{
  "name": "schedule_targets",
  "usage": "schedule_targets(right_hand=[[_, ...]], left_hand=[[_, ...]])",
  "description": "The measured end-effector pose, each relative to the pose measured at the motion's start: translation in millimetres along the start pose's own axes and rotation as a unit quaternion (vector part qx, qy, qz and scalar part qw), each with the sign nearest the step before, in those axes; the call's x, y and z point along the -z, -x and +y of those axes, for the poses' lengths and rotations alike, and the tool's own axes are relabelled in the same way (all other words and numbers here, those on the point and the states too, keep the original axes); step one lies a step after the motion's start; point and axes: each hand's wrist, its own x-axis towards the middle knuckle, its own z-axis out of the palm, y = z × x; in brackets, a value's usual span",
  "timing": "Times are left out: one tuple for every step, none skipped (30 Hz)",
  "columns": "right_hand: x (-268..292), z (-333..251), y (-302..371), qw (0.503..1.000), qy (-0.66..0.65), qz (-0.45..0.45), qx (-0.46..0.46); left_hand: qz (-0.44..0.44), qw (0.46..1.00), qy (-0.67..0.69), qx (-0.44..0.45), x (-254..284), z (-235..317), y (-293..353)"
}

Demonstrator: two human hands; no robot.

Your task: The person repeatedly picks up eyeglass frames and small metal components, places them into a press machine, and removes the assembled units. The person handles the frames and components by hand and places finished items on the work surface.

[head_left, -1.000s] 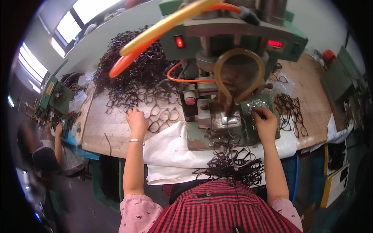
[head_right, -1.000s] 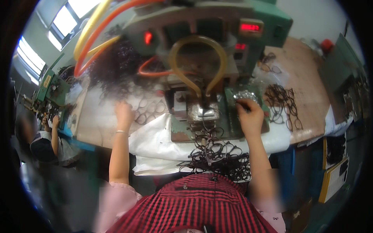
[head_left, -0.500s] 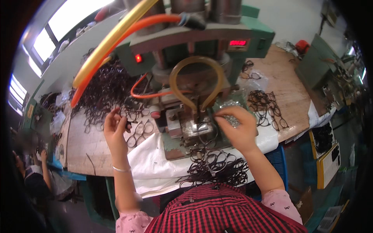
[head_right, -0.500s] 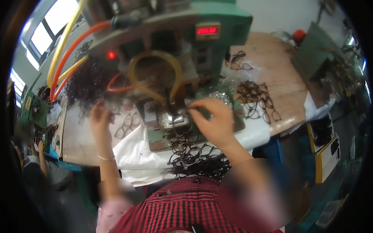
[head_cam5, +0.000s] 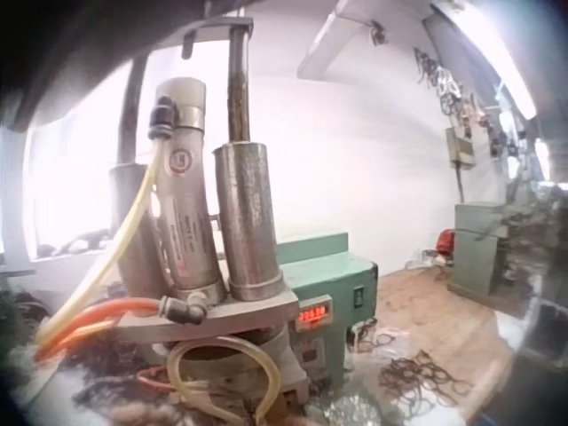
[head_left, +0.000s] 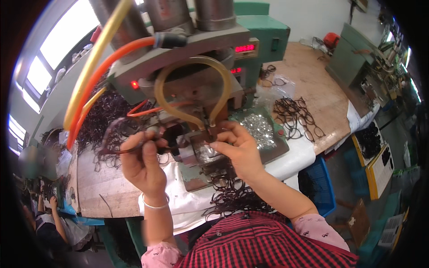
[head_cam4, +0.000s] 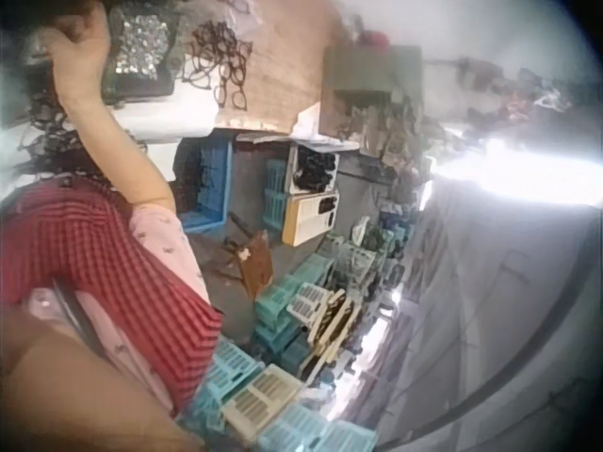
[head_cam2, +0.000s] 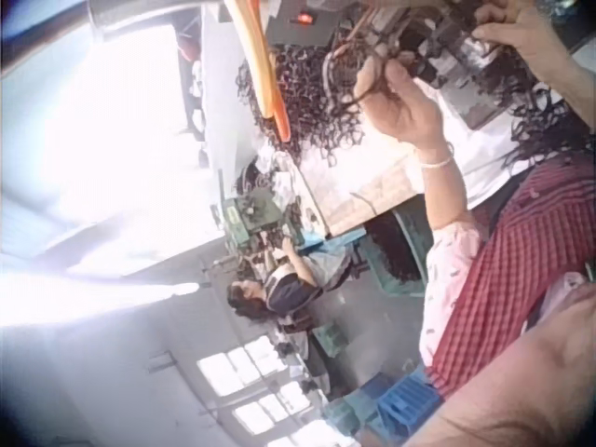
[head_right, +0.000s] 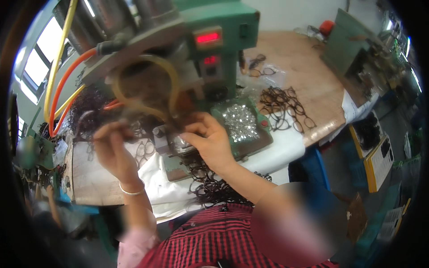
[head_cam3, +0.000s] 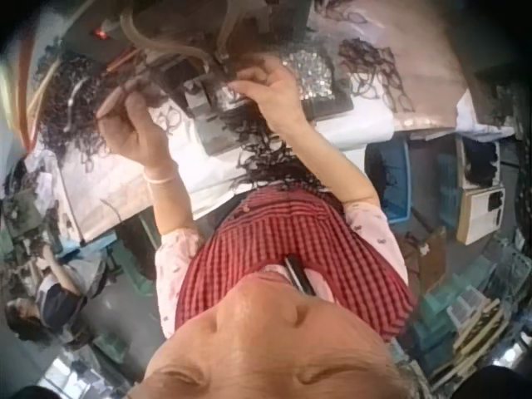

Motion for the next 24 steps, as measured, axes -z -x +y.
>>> schedule_targets(right_hand=[[-3, -2, 2, 1.000, 0.016, 0.005, 0.009], [-6, -7, 3, 0.999, 0.032, 0.011, 0.017], [-7, -10, 8, 0.998, 0.047, 0.020, 0.021], [-4, -17, 10, 0.994, 0.100, 0.000, 0.044], [13, -20, 12, 0.970, 0.225, -0.007, 0.098], [37, -24, 13, 0.925, 0.345, -0.018, 0.158], [59, -25, 9, 0.863, 0.455, -0.034, 0.218], [79, -18, 8, 0.775, 0.585, 0.055, 0.231], [97, -5, 7, 0.664, 0.696, 0.143, 0.233], [112, 5, 6, 0.641, 0.722, 0.149, 0.213], [125, 16, 8, 0.617, 0.748, 0.156, 0.188], [133, 21, 6, 0.630, 0.734, 0.144, 0.207], [139, 22, 0, 0.643, 0.719, 0.132, 0.229], [142, 21, -5, 0.655, 0.703, 0.121, 0.251], [140, 19, -10, 0.685, 0.677, 0.129, 0.234], [134, 14, -14, 0.714, 0.651, 0.138, 0.218], [130, 12, -16, 0.741, 0.624, 0.146, 0.201], [128, 9, -15, 0.753, 0.616, 0.160, 0.169], [126, 8, -14, 0.763, 0.607, 0.174, 0.138], [123, 7, -13, 0.772, 0.598, 0.188, 0.106], [128, 12, -16, 0.812, 0.536, 0.193, 0.128], [136, 19, -18, 0.840, 0.478, 0.207, 0.151], [140, 32, -19, 0.876, 0.401, 0.228, 0.143], [144, 43, -21, 0.904, 0.332, 0.252, 0.097]], left_hand=[[-0.013, 0.999, 0.036, 0.033, 6, 0, 0], [-0.007, 0.999, 0.031, 0.039, 5, 6, 2], [-0.003, 0.998, 0.025, 0.050, 5, 12, 5], [-0.032, 0.997, 0.027, 0.071, 11, 18, 9], [-0.032, 0.979, 0.118, 0.161, 10, 37, 18], [-0.068, 0.939, 0.261, 0.212, 14, 43, 30], [-0.120, 0.890, 0.299, 0.323, 22, 45, 48], [-0.244, 0.820, 0.317, 0.409, 24, 44, 51], [-0.219, 0.748, 0.291, 0.555, 11, 58, 52], [-0.245, 0.672, 0.295, 0.633, 3, 54, 54], [-0.282, 0.633, 0.290, 0.660, -6, 46, 53], [-0.263, 0.632, 0.298, 0.666, -11, 40, 58], [-0.244, 0.633, 0.306, 0.668, -15, 36, 61], [-0.223, 0.639, 0.303, 0.671, -18, 35, 62], [-0.202, 0.644, 0.298, 0.675, -21, 34, 64], [-0.182, 0.649, 0.293, 0.679, -22, 34, 65], [-0.185, 0.653, 0.285, 0.677, -23, 35, 66], [-0.189, 0.656, 0.276, 0.676, -24, 35, 65], [-0.194, 0.660, 0.268, 0.675, -24, 36, 65], [-0.178, 0.668, 0.247, 0.679, -20, 36, 64], [-0.173, 0.673, 0.229, 0.681, -20, 36, 63], [-0.179, 0.673, 0.219, 0.683, -24, 36, 63], [-0.184, 0.690, 0.217, 0.666, -25, 34, 67], [-0.173, 0.706, 0.209, 0.654, -30, 34, 69]])
